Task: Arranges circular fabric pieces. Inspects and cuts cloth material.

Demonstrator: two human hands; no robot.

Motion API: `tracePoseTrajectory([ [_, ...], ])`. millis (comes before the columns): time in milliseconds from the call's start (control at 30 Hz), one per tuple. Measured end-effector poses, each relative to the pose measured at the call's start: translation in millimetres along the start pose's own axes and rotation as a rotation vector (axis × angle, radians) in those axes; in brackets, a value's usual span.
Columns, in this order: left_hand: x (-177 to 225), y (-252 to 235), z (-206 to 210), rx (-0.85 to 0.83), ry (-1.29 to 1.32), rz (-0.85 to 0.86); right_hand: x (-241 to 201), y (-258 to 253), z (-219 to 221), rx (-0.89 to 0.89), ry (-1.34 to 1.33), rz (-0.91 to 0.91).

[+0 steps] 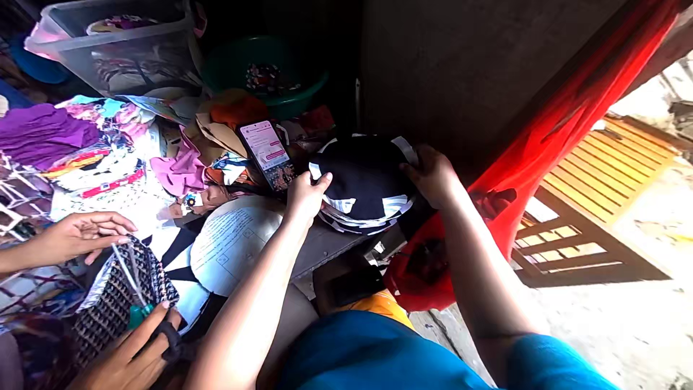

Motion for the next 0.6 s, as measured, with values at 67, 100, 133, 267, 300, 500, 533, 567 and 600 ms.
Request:
tracePoseTrajectory([
  [67,-2,1,1,-0.002,0.001,-0.006,2,-1,2,-0.008,0.022,0.014],
  [100,-2,1,2,-0.001,0.001,-0.006,3,-1,3,-0.009,0.025,0.021],
  [133,-2,2,2,-0.001,0.000,-0.006,3,-1,3,-0.007,0.028,0.023],
  [267,-2,1,3,-0.007,0.006,-0.005,2,-1,3,-0.015,0.048,0.032],
  [300,-2,2,3,-0.009,0.007,-0.008,2,-1,4,-0.016,0.060,0.032],
  [500,5,7,-14,0.061,-0.212,-0.024,-26,18,-5,0.191,0.330,0.008],
  [533,14,11,-23,0.119,-0.303,-0.007,-35,21,-6,0.228,0.353,-0.063],
  [567,25,17,-29,0.173,-0.364,0.017,-45,23,-5,0.243,0.365,-0.159],
  [600,38,23,-34,0.211,-0.402,0.055,-56,24,-1,0.227,0.383,-0.254],
])
Point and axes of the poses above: each hand's wrist, its own y-axis away from the middle knuckle, its own z-axis out of the palm, x = y × z, the point moved 8 cm from there along -y, towards the middle knuckle, and after that the axes turned 14 degrees about -x, right-handed, at the moved point
